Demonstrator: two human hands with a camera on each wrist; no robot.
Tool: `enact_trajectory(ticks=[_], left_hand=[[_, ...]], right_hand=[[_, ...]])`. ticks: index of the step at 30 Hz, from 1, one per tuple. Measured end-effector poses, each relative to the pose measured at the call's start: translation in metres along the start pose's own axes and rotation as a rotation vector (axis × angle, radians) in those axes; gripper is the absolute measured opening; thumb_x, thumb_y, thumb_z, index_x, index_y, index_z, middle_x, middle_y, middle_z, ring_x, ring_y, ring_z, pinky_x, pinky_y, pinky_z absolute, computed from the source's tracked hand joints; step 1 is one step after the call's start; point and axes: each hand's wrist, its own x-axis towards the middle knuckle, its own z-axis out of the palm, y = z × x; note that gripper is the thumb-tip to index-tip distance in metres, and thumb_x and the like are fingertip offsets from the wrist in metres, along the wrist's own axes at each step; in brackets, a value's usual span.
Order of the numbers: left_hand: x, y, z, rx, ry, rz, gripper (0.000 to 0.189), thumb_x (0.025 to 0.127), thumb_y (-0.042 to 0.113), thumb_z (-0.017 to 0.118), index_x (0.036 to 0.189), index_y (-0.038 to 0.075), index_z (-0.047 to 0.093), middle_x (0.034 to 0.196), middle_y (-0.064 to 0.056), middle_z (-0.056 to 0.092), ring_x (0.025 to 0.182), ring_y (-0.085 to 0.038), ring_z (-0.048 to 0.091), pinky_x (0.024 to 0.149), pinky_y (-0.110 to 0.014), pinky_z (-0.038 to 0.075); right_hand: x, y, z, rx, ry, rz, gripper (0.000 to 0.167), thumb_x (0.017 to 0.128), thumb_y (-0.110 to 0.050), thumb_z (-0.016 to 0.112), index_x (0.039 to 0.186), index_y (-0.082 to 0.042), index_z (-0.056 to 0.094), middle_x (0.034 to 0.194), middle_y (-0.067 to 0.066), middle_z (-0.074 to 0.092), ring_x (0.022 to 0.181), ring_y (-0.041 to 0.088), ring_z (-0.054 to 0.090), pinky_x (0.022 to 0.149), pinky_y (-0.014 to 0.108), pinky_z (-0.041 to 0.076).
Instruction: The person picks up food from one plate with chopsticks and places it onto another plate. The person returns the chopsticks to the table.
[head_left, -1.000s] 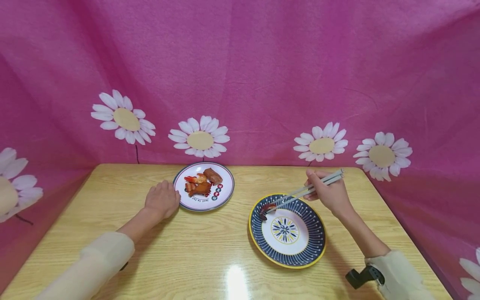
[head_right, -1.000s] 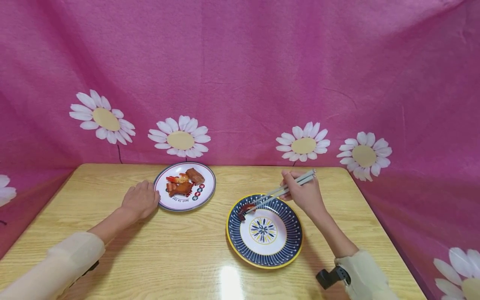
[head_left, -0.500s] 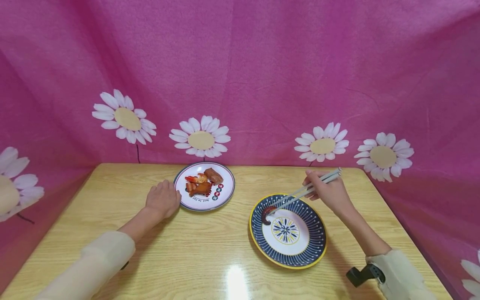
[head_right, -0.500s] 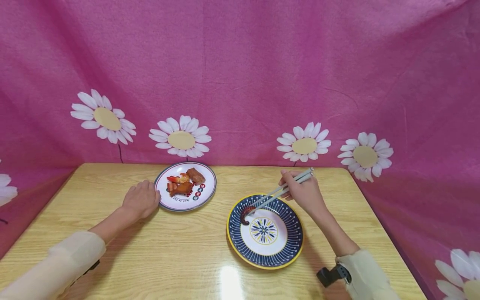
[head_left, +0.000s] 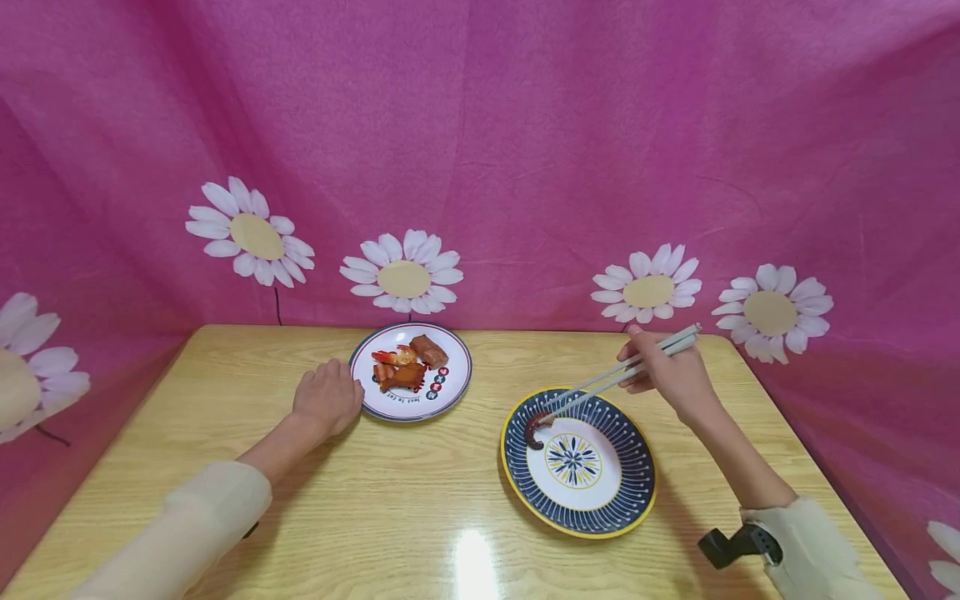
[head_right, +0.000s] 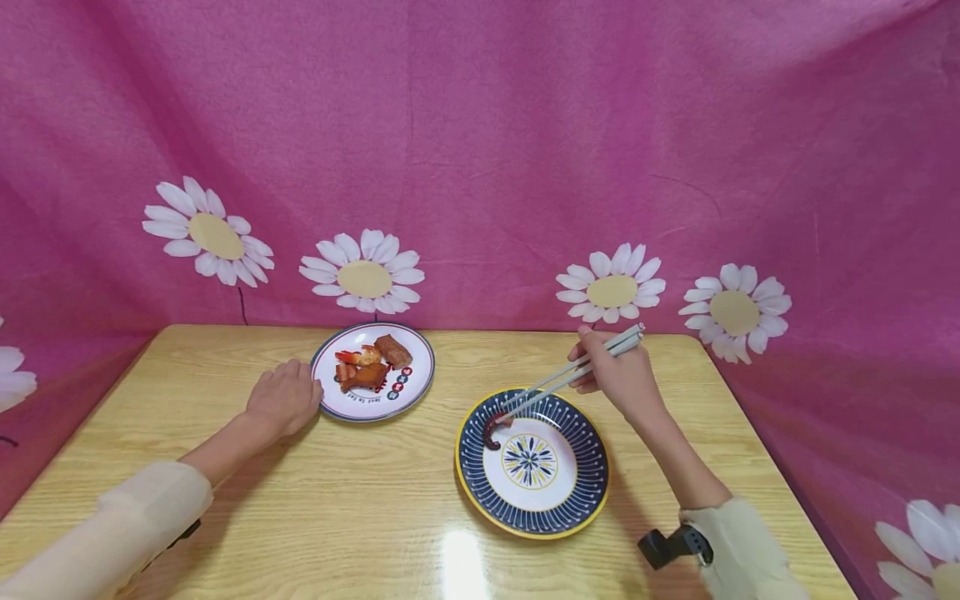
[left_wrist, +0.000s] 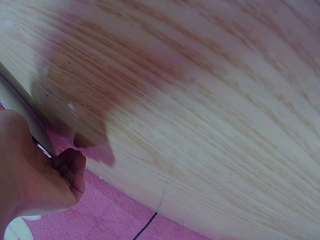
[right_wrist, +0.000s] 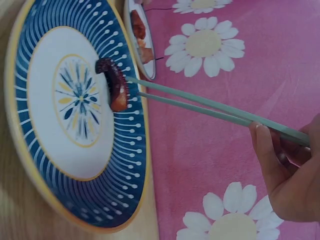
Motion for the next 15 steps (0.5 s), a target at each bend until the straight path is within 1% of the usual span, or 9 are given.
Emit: enact_trajectory(ticks=[2,5,7,9,12,15], left_hand=[[0.0,-0.001,0.0,0.0,-0.005,-0.003,0.04,0.102,0.022,0.037,0.105,-0.015,0.052,0.089,-0.017,0.044,0.089,-0.034,0.05,0.082,-0.048,0.044],[0.001,-0.001,0.0,-0.001,-0.002,-0.003,0.04,0.102,0.022,0.036,0.105,-0.015,0.052,0.09,-0.017,0.044,0.09,-0.035,0.05,0.083,-0.048,0.043],[0.002,-0.002,0.001,-0.004,0.004,-0.005,0.04,0.102,0.022,0.036,0.104,-0.015,0.052,0.09,-0.017,0.044,0.091,-0.035,0.051,0.083,-0.049,0.043],[0.002,-0.001,0.001,-0.008,0.007,-0.005,0.04,0.102,0.022,0.036,0.103,-0.015,0.052,0.09,-0.017,0.045,0.091,-0.036,0.051,0.083,-0.049,0.043],[0.002,-0.001,0.001,-0.009,0.003,-0.008,0.04,0.102,0.022,0.036,0.104,-0.015,0.052,0.09,-0.018,0.045,0.091,-0.036,0.052,0.084,-0.049,0.044],[0.002,-0.001,0.0,-0.005,-0.001,-0.009,0.041,0.102,0.022,0.036,0.106,-0.015,0.052,0.091,-0.018,0.046,0.093,-0.036,0.052,0.084,-0.049,0.044]], right_hand=[[0.001,-0.003,0.001,0.046,0.008,-0.013,0.047,0.105,-0.026,0.051,0.097,0.02,0.062,0.072,0.002,0.069,0.057,0.013,0.069,0.054,0.032,0.057],[0.004,-0.007,0.005,0.116,0.028,-0.038,0.041,0.104,-0.023,0.052,0.096,0.015,0.063,0.076,-0.002,0.069,0.06,0.012,0.07,0.056,0.031,0.057],[0.006,-0.009,0.009,0.167,0.036,-0.053,0.035,0.104,-0.021,0.053,0.095,0.011,0.065,0.078,-0.001,0.07,0.063,0.012,0.071,0.058,0.03,0.057],[0.007,-0.01,0.013,0.208,0.049,-0.061,0.033,0.103,-0.02,0.055,0.094,0.009,0.067,0.079,0.0,0.071,0.066,0.011,0.071,0.06,0.03,0.057],[0.01,-0.011,0.02,0.229,0.058,-0.06,0.039,0.103,-0.022,0.055,0.097,0.015,0.066,0.08,0.001,0.071,0.068,0.01,0.071,0.061,0.029,0.057],[0.012,-0.013,0.026,0.207,0.061,-0.051,0.046,0.104,-0.025,0.053,0.102,0.02,0.062,0.082,0.001,0.072,0.067,0.01,0.071,0.061,0.029,0.057]])
